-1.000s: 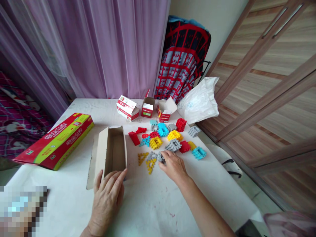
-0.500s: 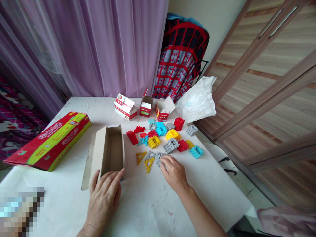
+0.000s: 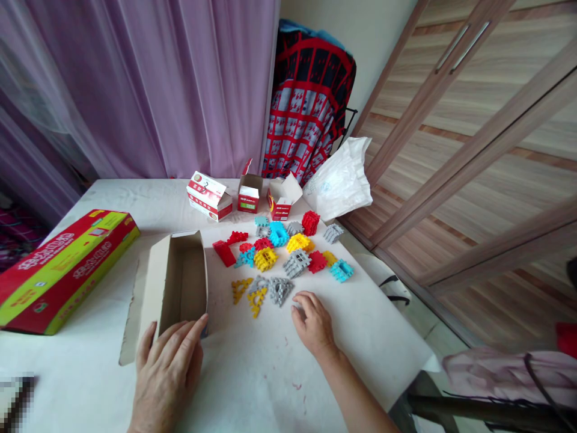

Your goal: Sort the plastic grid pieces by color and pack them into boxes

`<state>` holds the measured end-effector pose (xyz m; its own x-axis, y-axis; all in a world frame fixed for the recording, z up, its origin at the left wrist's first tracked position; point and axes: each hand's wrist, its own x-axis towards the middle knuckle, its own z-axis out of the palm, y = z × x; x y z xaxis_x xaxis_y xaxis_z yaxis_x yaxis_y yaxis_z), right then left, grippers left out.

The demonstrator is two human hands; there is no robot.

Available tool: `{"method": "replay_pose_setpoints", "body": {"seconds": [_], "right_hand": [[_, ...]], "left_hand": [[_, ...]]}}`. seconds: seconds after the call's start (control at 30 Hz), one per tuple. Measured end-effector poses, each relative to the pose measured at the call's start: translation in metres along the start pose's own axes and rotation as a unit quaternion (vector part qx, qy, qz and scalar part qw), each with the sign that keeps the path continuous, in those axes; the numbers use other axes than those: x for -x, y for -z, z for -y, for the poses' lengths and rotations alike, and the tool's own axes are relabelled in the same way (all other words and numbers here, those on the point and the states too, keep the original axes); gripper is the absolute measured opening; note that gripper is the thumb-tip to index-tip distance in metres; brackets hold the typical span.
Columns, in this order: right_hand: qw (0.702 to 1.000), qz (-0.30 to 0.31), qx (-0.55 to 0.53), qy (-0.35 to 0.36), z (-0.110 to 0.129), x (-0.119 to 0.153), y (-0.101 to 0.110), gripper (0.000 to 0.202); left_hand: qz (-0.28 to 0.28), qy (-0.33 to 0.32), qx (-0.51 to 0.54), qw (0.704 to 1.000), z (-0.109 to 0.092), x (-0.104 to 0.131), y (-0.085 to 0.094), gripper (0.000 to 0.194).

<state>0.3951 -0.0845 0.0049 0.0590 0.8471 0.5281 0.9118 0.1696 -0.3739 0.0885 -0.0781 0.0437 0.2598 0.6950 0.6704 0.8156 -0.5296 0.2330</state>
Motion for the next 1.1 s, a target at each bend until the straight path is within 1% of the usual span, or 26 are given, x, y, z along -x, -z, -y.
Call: {"method": "replay_pose_setpoints", "body": {"seconds": [0.17, 0.27, 0.33, 0.4, 0.5, 0.57, 0.6, 0.67, 0.7, 0.77, 0.83, 0.93, 1.0, 1.1], "right_hand": [[0.999, -0.011, -0.026, -0.015, -0.002, 0.0, 0.0, 0.02], [0.999, -0.016, -0.04, -0.011, -0.003, 0.0, 0.002, 0.019], [0.999, -0.02, -0.044, -0.004, -0.004, -0.002, 0.007, 0.018], [0.999, -0.028, -0.041, 0.001, -0.007, -0.009, 0.017, 0.017], [0.999, -0.046, -0.026, 0.0, -0.014, -0.032, 0.039, 0.017], [0.999, -0.049, -0.008, -0.008, -0.02, -0.058, 0.055, 0.018], [0.999, -0.04, 0.004, -0.017, -0.023, -0.073, 0.061, 0.019], [0.998, 0.002, 0.043, -0.055, -0.028, -0.106, 0.07, 0.019], [0.994, 0.035, 0.064, -0.083, -0.029, -0.123, 0.071, 0.02], [0.979, 0.119, 0.095, -0.134, -0.031, -0.154, 0.068, 0.025], [0.958, 0.198, 0.12, -0.168, -0.031, -0.179, 0.058, 0.035], [0.928, 0.273, 0.171, -0.185, -0.031, -0.205, 0.042, 0.051], [0.91, 0.309, 0.21, -0.181, -0.03, -0.215, 0.033, 0.058], [0.883, 0.352, 0.25, -0.182, -0.024, -0.225, 0.025, 0.064]], "left_hand": [[0.004, -0.048, -0.031, 0.998, 0.009, 0.003, -0.002, 0.034], [0.003, -0.071, -0.045, 0.996, 0.013, 0.003, -0.003, 0.033], [0.005, -0.07, -0.047, 0.996, 0.012, 0.003, -0.003, 0.033], [0.005, -0.052, -0.042, 0.998, 0.009, 0.002, -0.002, 0.032], [0.003, -0.025, -0.027, 0.999, 0.004, 0.001, 0.0, 0.033], [0.003, -0.018, -0.019, 1.0, 0.002, 0.001, 0.0, 0.034], [0.004, -0.016, -0.015, 1.0, 0.002, 0.001, 0.0, 0.035], [0.003, -0.011, -0.008, 1.0, 0.002, 0.001, 0.0, 0.036], [0.001, -0.008, -0.005, 1.0, 0.002, 0.0, 0.0, 0.037], [-0.004, -0.005, 0.0, 1.0, 0.001, 0.0, -0.001, 0.038], [-0.007, -0.006, 0.004, 1.0, 0.001, 0.0, -0.001, 0.038], [-0.009, -0.008, 0.008, 1.0, 0.001, -0.001, -0.001, 0.038], [-0.009, -0.01, 0.009, 1.0, 0.002, 0.0, -0.001, 0.038], [-0.005, -0.01, 0.01, 1.0, 0.003, 0.001, -0.001, 0.038]]}}
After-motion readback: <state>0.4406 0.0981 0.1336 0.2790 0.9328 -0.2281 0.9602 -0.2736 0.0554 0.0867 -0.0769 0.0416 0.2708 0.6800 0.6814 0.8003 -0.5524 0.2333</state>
